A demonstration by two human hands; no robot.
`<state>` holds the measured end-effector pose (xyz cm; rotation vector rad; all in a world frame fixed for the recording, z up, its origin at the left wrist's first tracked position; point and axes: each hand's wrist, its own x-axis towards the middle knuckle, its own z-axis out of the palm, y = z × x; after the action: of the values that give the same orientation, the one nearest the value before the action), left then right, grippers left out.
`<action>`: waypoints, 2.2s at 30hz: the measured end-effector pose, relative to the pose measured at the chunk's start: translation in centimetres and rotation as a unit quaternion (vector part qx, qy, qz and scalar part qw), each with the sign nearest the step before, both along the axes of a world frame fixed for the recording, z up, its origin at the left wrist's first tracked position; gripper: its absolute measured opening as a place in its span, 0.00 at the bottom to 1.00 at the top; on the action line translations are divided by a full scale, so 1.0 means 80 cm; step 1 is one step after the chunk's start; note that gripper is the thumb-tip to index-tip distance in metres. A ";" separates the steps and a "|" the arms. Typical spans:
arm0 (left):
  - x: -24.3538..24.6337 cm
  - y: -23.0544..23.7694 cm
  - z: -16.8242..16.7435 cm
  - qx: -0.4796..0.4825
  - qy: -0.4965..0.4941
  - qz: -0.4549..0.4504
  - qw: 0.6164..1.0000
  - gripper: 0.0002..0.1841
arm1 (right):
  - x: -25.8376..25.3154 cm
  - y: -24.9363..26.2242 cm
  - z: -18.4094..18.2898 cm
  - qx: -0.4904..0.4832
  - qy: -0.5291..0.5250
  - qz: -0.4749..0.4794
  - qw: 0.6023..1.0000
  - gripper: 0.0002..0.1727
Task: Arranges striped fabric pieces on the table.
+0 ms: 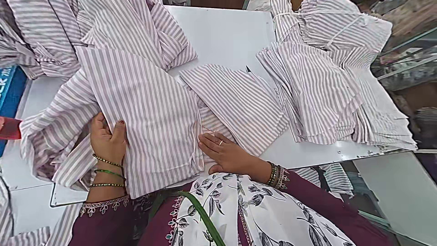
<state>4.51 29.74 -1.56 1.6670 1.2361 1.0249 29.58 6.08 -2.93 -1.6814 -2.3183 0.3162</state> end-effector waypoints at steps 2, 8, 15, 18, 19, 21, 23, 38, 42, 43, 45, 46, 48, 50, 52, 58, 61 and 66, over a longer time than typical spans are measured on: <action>0.003 0.001 0.002 0.003 0.000 -0.008 1.000 0.28 | 0.008 -0.011 -0.006 0.040 -0.001 0.029 0.999 0.40; 0.006 0.004 -0.003 0.032 -0.002 -0.017 0.999 0.26 | 0.023 -0.017 0.009 -0.018 0.160 0.054 0.986 0.22; 0.007 0.004 -0.004 0.041 -0.014 -0.021 0.999 0.26 | 0.033 -0.016 0.018 -0.057 0.218 0.066 0.972 0.19; 0.007 0.003 -0.004 0.036 -0.020 -0.018 0.999 0.25 | 0.033 -0.018 0.015 -0.046 0.212 0.060 0.974 0.19; 0.007 0.004 -0.005 0.036 -0.022 -0.020 0.999 0.25 | 0.033 -0.018 0.013 -0.039 0.210 0.059 0.975 0.18; 0.007 0.004 -0.005 0.033 -0.020 -0.016 0.999 0.24 | 0.034 -0.017 0.010 -0.023 0.206 0.057 0.977 0.18; 0.006 0.005 -0.006 0.027 -0.014 -0.013 0.999 0.24 | 0.034 -0.018 0.008 -0.015 0.206 0.052 0.977 0.18; 0.002 0.006 -0.008 0.026 0.023 -0.017 0.999 0.26 | 0.037 0.004 0.025 0.166 0.195 -0.192 0.948 0.14; 0.003 0.005 -0.007 0.034 0.027 -0.018 0.999 0.27 | 0.057 0.025 0.024 0.097 0.080 -0.309 0.943 0.21; 0.003 0.006 -0.008 0.036 0.028 -0.018 0.999 0.27 | 0.064 0.028 0.025 0.079 0.095 -0.325 0.938 0.19; 0.003 0.006 -0.009 0.032 0.027 -0.014 0.999 0.27 | 0.078 0.030 0.036 0.048 0.160 -0.347 0.923 0.17; 0.003 0.006 -0.009 0.028 0.025 -0.010 0.999 0.27 | 0.081 0.030 0.044 0.042 0.195 -0.353 0.914 0.17; 0.003 0.006 -0.009 0.021 0.026 -0.006 0.999 0.28 | 0.080 0.032 0.058 0.057 0.238 -0.354 0.902 0.19; 0.002 0.006 -0.010 0.021 0.024 -0.011 0.999 0.28 | 0.065 0.036 0.062 0.093 0.226 -0.332 0.911 0.21; 0.002 0.006 -0.010 0.022 0.024 -0.015 0.999 0.28 | 0.043 0.041 0.052 0.103 0.148 -0.292 0.939 0.21; 0.001 0.007 -0.010 0.027 0.033 -0.012 0.999 0.30 | 0.017 0.034 0.010 -0.070 -0.006 -0.171 0.983 0.54; 0.003 0.006 -0.008 0.020 0.027 -0.010 0.999 0.30 | 0.021 0.030 0.011 -0.078 -0.003 -0.172 0.982 0.58; 0.004 0.006 -0.007 0.014 0.033 -0.011 0.999 0.28 | 0.022 0.031 0.013 -0.094 0.004 -0.179 0.979 0.57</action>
<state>4.82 30.25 -2.13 1.7451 1.2483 0.9848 31.31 8.57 -1.86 -2.1370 -1.9773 0.4765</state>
